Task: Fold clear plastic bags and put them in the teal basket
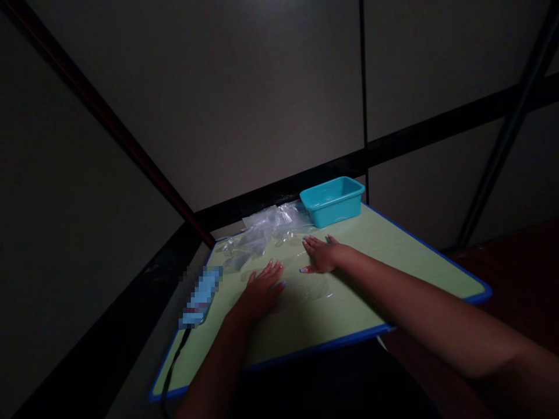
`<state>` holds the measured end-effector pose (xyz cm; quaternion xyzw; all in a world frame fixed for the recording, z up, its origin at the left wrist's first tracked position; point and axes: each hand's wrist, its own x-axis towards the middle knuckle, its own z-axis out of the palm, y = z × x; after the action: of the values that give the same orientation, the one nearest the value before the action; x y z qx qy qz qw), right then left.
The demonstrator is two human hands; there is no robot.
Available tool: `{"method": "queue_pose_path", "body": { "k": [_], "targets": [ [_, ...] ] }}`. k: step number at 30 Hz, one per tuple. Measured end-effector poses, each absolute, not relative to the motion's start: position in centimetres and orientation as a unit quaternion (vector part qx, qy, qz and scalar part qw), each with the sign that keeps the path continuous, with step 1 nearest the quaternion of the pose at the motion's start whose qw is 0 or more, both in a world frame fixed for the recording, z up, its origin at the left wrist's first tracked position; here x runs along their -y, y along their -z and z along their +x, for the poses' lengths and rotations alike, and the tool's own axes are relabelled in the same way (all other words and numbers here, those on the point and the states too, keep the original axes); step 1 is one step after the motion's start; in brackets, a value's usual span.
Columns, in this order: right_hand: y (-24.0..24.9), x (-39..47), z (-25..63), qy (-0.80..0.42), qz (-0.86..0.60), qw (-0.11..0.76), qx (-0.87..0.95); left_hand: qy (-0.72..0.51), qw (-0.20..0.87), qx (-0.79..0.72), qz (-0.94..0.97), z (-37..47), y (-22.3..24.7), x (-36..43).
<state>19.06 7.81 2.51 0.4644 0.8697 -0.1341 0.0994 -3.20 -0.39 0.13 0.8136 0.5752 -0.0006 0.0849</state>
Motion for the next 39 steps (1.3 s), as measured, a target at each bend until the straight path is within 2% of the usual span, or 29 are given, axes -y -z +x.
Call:
{"method": "queue_pose_path", "body": {
  "k": [7,14,16,20,28,39],
  "targets": [
    [-3.0,-7.5,19.2,0.13,0.463,0.108,-0.87,-0.002,0.101,-0.571,0.815,-3.6,-0.4,0.5],
    [-2.0,-6.9,18.6,0.108,0.373,-0.022,-0.921,-0.012,0.102,-0.565,0.818,-3.5,-0.8,0.8],
    [-1.6,-6.6,18.2,0.112,0.335,-0.034,-0.935,-0.01,0.099,-0.567,0.817,-3.4,-0.9,0.8],
    [-1.5,-6.1,17.9,0.121,0.324,0.004,-0.938,-0.014,0.107,-0.572,0.813,-3.3,-1.1,1.0],
    [-2.7,-5.9,18.7,0.12,0.422,0.065,-0.896,-0.022,0.123,-0.574,0.809,-3.9,-1.3,0.8],
    [-3.1,-5.7,18.7,0.12,0.472,0.09,-0.869,-0.02,0.079,-0.601,0.795,-3.4,-1.5,0.5]
  ]
}}
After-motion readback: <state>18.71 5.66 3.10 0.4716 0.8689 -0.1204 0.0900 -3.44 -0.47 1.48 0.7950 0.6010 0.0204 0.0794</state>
